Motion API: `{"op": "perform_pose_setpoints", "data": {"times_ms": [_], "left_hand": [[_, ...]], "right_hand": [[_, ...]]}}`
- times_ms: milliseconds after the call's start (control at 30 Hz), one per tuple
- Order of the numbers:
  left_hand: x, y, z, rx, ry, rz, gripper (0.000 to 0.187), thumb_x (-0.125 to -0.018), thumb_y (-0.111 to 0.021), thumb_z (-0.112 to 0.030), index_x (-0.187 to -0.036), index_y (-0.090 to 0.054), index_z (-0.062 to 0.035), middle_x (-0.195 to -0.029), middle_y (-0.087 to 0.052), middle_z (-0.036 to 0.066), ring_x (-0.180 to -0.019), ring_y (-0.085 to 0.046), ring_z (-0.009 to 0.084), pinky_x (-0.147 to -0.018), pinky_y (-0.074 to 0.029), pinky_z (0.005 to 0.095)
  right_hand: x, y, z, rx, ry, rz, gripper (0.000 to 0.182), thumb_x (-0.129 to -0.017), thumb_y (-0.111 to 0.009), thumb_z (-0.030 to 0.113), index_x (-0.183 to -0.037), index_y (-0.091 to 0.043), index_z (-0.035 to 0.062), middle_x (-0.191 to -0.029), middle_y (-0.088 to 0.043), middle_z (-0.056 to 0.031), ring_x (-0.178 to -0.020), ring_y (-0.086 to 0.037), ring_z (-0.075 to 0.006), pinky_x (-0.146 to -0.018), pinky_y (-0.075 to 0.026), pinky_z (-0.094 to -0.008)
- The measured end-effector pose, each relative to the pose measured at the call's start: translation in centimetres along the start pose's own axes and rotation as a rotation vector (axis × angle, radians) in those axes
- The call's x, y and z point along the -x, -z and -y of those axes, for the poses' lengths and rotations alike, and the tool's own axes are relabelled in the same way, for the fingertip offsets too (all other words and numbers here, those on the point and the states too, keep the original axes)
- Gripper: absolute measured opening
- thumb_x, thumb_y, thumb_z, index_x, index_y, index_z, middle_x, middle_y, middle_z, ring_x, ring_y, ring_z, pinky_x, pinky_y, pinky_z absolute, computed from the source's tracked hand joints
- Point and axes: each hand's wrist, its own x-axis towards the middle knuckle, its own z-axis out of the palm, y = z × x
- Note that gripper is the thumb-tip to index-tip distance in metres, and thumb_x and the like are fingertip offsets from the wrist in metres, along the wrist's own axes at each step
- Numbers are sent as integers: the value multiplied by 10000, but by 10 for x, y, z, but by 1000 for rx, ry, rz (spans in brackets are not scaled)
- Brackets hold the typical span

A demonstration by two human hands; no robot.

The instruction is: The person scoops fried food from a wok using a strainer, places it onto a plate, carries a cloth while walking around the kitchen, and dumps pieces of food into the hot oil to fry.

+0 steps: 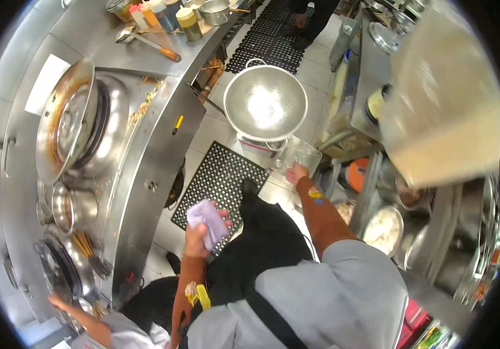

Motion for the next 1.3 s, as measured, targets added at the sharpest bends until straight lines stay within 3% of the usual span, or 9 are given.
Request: {"op": "perform_pose_setpoints", "data": {"times_ms": [200, 267, 500, 533, 633, 767, 1067, 1200, 1300], "left_hand": [[-64, 66, -35, -50, 131, -200, 699, -804, -754, -307, -1351, -416, -35, -1167, -610, 212, -962, -667, 327, -746, -595, 447], [-114, 76, -50, -108, 133, -184, 665, -815, -746, -283, -1342, -424, -37, -1173, -608, 203, -961, -665, 317, -762, -589, 442], [-347, 102, -58, -651, 156, -108, 330, -824, -755, -206, -1077, -636, -30, -872, -656, 42, -748, -634, 131, -619, -513, 280], [-372, 98, -53, -694, 226, -86, 306, -811, -776, -229, -1029, -651, -56, -858, -652, 26, -742, -621, 113, -618, -497, 268], [-414, 84, -17, -840, 253, -70, 346, -789, -805, -295, -1011, -692, -56, -902, -685, 25, -751, -632, 117, -667, -509, 289], [-390, 61, 49, -1030, 160, 92, 566, -708, -826, -305, -1142, -615, -9, -976, -697, 150, -884, -683, 267, -816, -538, 368], [-342, 2, 139, -1190, 256, 160, 590, -755, -786, -301, -1214, -564, -5, -1082, -671, 194, -973, -670, 278, -852, -526, 372], [-350, 5, 129, -1129, 350, 194, 650, -748, -750, -393, -1217, -548, 9, -1065, -660, 249, -1002, -654, 364, -866, -515, 413], [-344, 25, 96, -1153, 308, 241, 633, -749, -785, -367, -1224, -559, -14, -1044, -671, 182, -949, -662, 286, -836, -527, 374]], "right_hand": [[-125, -48, 53, -441, 196, -56, 376, -963, -495, 318, -1127, -608, -1, -1032, -672, -160, -902, -667, -296, -760, -564, -436], [-109, -68, 79, -756, 99, -101, 357, -983, -482, 264, -1216, -592, 16, -1040, -680, -75, -848, -647, -217, -686, -527, -327], [-113, -51, 46, -578, 156, 1, 402, -1006, -447, 251, -1317, -527, 9, -1239, -629, -82, -1067, -615, -239, -849, -519, -312], [-87, -57, 43, -329, 388, 7, 378, -996, -471, 217, -1302, -541, 5, -1279, -603, -97, -1136, -587, -222, -916, -496, -283], [-39, -27, 32, -314, 338, -141, 325, -983, -506, 207, -1241, -559, 17, -1168, -637, -114, -1070, -608, -216, -908, -505, -281], [13, 60, -23, -349, 162, -328, 331, -976, -516, 232, -1240, -553, 35, -1155, -636, -126, -1039, -615, -241, -881, -513, -315], [70, 193, -83, -314, -113, -512, 349, -963, -538, 290, -1237, -541, 74, -1125, -633, -153, -971, -629, -298, -822, -532, -391], [79, 202, -124, -204, -232, -420, 358, -957, -548, 316, -1236, -536, 92, -1112, -632, -166, -940, -636, -323, -795, -540, -425], [105, 202, -202, -81, -210, 58, 365, -952, -556, 335, -1235, -532, 105, -1102, -631, -175, -917, -641, -342, -775, -546, -450]]}}
